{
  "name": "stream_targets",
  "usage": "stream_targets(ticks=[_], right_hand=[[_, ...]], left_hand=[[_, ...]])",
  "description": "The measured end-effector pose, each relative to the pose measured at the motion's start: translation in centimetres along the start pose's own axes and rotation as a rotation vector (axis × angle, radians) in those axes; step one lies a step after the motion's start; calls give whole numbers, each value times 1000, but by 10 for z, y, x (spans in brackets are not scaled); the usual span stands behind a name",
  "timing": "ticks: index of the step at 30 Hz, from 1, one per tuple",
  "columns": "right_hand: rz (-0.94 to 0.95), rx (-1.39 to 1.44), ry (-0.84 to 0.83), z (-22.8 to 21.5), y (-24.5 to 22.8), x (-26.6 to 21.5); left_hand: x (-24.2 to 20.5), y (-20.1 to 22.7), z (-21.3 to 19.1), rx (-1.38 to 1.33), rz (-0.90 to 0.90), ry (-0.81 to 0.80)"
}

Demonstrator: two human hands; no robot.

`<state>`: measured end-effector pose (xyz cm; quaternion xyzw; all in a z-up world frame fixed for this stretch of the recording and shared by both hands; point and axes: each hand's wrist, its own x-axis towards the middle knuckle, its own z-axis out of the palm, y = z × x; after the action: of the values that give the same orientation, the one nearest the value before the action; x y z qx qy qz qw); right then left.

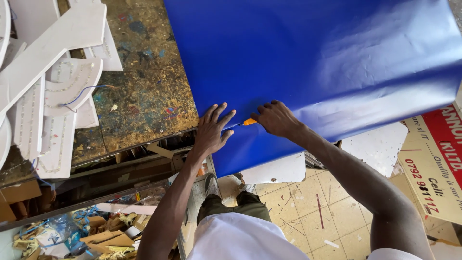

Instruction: Cutting a large blue vinyl sheet using a utility knife on a workbench

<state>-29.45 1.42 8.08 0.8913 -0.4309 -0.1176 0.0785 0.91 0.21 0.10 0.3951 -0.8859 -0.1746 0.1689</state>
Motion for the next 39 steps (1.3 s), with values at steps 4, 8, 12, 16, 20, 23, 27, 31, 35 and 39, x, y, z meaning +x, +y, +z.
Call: stream_targets(ticks=[4, 8, 12, 16, 20, 23, 27, 31, 35, 39], right_hand=[[18, 17, 11, 4, -2, -7], [28, -7, 35, 6, -4, -7], [31, -70, 205, 25, -14, -18], [60, -70, 254, 19, -24, -31], [81, -20, 324, 13, -31, -39], [123, 118, 349, -1, -35, -41], [249, 414, 374, 0, -34, -37], [301, 522, 399, 5, -35, -23], [320, 573, 328, -5, -32, -10], [353, 587, 228, -2, -20, -2]], left_hand=[[-1, -1, 5, 10, 0, -6], [2, -2, 2, 22, 0, 2], [2, 1, -2, -86, -15, -22], [3, 2, -5, -145, -30, -36], [2, 1, -6, -233, -55, -61], [3, -1, -8, -281, -70, -72], [5, -3, -5, -276, -74, -54], [4, 3, -16, -241, -52, -53], [-4, 10, -22, -275, -25, 40], [-31, 37, -6, -417, -257, 585]])
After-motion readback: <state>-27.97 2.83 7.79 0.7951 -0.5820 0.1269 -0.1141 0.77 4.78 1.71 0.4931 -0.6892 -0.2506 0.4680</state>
